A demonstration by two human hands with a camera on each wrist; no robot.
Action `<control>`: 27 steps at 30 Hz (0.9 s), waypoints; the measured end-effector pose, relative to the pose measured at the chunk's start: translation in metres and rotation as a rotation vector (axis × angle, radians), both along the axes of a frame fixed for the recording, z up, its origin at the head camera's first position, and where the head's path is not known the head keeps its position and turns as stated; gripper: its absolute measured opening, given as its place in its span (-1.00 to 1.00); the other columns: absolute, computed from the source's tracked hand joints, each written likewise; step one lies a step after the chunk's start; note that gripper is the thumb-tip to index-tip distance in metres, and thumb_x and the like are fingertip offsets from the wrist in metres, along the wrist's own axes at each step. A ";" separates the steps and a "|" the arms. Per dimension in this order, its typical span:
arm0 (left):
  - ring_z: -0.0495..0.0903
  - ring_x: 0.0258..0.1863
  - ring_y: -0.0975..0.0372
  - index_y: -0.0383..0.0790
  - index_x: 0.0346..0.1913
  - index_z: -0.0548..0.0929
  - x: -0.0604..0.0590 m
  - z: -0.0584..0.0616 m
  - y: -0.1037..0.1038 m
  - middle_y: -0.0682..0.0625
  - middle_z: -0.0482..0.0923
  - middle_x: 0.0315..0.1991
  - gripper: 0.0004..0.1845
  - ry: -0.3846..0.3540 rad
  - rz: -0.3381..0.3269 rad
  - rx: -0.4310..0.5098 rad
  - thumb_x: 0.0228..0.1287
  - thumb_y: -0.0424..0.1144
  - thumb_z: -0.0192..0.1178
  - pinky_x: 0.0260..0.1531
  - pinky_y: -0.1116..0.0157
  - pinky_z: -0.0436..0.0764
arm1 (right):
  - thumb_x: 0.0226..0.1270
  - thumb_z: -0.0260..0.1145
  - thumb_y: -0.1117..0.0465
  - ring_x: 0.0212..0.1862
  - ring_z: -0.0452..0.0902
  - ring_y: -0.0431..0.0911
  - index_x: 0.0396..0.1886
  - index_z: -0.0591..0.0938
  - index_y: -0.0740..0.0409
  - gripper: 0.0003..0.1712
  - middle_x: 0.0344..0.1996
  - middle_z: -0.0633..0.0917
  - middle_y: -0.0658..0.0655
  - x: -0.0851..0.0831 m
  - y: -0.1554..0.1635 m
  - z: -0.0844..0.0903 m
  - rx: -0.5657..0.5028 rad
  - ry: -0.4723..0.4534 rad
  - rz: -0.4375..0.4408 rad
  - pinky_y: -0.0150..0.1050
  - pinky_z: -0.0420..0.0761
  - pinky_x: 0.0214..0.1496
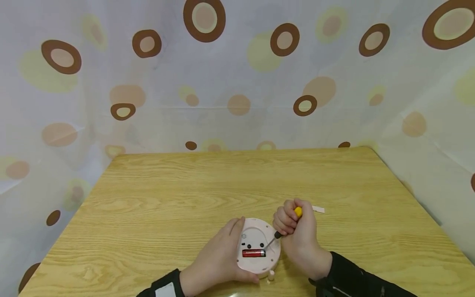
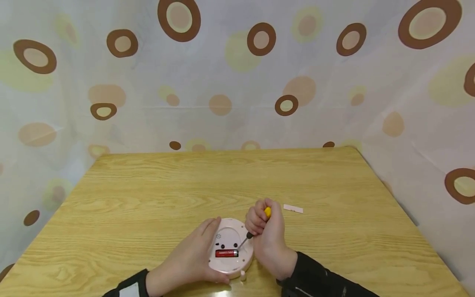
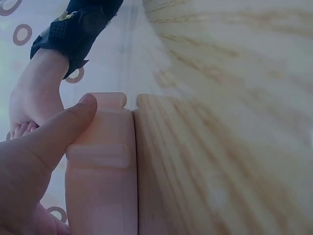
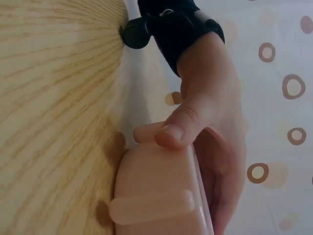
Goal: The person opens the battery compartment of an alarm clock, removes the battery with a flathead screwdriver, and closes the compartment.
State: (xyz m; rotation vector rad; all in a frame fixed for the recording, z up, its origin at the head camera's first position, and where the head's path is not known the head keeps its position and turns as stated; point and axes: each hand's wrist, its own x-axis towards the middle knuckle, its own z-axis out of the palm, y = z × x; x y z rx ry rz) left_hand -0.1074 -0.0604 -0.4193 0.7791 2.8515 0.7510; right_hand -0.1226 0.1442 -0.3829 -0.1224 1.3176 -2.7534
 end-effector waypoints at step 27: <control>0.49 0.45 0.00 -0.36 0.65 0.18 0.000 0.002 -0.001 -0.22 0.34 0.56 0.52 -0.071 0.008 0.004 -0.30 0.42 0.69 0.40 0.01 0.59 | 0.80 -0.34 0.00 -0.56 -0.07 0.05 -0.55 0.17 0.07 -0.43 -0.65 0.12 0.03 -0.023 0.043 0.018 0.461 0.139 0.047 -0.04 -0.03 -0.46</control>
